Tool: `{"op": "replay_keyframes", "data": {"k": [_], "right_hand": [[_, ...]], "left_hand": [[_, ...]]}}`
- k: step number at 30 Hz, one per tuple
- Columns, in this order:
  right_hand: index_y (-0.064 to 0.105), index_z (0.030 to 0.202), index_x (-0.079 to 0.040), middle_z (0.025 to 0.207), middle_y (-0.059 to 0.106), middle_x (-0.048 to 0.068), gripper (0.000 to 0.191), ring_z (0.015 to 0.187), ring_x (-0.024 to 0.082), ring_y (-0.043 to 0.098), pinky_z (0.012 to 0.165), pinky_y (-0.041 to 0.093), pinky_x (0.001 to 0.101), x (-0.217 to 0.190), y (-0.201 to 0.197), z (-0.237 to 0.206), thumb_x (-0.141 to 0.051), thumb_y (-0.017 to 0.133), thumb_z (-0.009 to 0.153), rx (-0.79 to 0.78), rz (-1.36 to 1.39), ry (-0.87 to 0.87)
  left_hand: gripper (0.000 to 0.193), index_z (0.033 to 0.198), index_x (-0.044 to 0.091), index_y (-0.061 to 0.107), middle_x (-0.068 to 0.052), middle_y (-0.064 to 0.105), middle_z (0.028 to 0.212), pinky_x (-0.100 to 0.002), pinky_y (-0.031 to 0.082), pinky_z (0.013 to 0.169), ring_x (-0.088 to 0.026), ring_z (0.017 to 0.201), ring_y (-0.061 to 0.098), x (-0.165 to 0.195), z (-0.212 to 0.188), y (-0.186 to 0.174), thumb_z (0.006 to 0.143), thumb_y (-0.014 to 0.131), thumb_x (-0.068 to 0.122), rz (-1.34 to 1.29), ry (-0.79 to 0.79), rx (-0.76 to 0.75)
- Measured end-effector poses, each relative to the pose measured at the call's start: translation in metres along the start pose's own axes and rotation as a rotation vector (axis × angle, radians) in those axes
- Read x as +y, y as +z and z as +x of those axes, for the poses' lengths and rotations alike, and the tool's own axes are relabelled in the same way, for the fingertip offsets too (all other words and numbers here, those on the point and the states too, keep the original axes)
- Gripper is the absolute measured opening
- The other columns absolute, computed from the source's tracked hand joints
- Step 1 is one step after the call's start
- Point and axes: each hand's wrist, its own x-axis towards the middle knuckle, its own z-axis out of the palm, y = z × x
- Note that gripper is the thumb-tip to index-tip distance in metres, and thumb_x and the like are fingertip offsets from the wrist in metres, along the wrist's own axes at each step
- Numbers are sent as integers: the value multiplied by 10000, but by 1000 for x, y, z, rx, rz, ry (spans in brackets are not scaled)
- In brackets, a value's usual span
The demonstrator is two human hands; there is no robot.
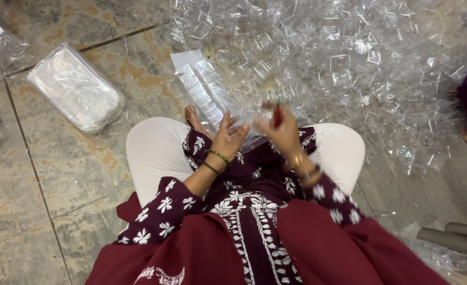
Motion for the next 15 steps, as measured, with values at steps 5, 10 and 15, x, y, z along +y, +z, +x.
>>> {"op": "replay_keyframes", "data": {"k": [5, 10, 15], "right_hand": [[662, 1234, -44, 1250, 645, 123, 469, 1079, 251, 714, 941, 603, 351, 18, 24, 116, -285, 860, 884, 167, -211, -444], [673, 1240, -25, 1187, 641, 172, 604, 977, 363, 680, 801, 550, 449, 21, 47, 130, -346, 840, 756, -49, -708, -299], [677, 1243, -48, 1161, 666, 194, 703, 997, 389, 681, 823, 552, 487, -7, 41, 149, -529, 864, 766, -48, -639, -235]], "left_hand": [[810, 1503, -80, 347, -218, 544, 1448, -350, 549, 1021, -268, 1299, 597, 0, -20, -35, 943, 699, 387, 33, -17, 81], [655, 1473, -73, 427, -192, 594, 1414, -309, 514, 1036, -217, 1250, 617, 1, -40, -60, 965, 681, 254, -69, -61, 113], [571, 1431, -69, 484, -168, 629, 1374, -293, 506, 1031, -187, 1223, 623, 16, -42, -75, 965, 681, 194, -109, -38, 118]]}}
